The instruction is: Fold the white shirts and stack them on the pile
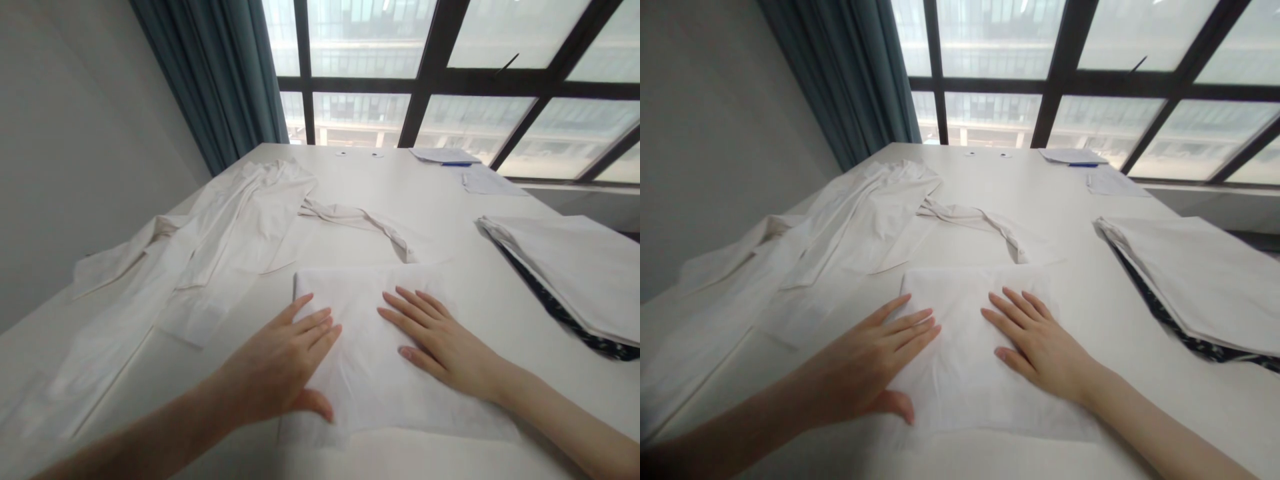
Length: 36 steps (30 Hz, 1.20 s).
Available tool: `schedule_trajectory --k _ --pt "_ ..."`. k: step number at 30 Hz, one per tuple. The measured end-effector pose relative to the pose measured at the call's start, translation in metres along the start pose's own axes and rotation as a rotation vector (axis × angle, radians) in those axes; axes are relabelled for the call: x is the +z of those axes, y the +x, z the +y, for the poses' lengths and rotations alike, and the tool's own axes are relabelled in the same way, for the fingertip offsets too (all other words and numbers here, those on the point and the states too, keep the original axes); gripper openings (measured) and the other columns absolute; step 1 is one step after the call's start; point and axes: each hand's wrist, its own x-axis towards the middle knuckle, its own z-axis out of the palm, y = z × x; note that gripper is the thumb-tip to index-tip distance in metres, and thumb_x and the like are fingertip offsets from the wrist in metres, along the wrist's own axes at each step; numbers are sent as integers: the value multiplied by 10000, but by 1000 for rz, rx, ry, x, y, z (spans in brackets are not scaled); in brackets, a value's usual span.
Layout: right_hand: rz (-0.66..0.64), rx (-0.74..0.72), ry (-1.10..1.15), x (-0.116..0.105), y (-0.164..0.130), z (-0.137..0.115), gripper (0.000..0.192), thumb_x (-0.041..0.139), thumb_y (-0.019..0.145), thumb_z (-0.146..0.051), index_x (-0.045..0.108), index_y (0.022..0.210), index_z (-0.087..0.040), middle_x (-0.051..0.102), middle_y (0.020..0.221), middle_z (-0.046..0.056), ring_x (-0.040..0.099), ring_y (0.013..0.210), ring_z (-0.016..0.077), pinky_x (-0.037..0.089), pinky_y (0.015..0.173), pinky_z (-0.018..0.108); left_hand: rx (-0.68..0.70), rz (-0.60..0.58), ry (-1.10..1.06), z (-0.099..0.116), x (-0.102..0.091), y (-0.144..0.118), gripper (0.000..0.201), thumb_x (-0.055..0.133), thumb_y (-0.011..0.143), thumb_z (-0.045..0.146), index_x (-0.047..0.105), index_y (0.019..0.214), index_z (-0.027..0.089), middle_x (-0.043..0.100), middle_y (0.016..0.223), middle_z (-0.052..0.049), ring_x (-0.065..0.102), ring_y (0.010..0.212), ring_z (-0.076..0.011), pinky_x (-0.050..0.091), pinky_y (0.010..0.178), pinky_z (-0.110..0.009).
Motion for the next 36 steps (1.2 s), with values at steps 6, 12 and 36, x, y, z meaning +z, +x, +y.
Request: schedule_trajectory --k 6,12,36 --pt "7 8 38 -9 9 -4 491 448 967 -414 424 1438 -278 412 1512 49 326 1400 282 313 1104 541 -164 232 -106 -15 15 20 215 460 968 222 639 1074 166 715 1007 -66 658 1012 -193 414 1041 -424" --pt "186 87 36 -10 45 -7 388 449 959 -264 538 1327 -179 545 1389 106 453 1301 253 367 1072 463 -238 137 31 -23 32 46 542 561 900 331 436 1379 110 470 1439 -180 405 1356 -289 332 1109 -475" --pt "305 396 49 17 19 56 518 333 985 -442 371 1442 -200 477 1449 140 411 1351 270 319 1084 534 -294 26 -65 -42 40 30 616 483 943 415 306 1482 174 301 1556 -147 230 1452 -262 224 1154 -490"
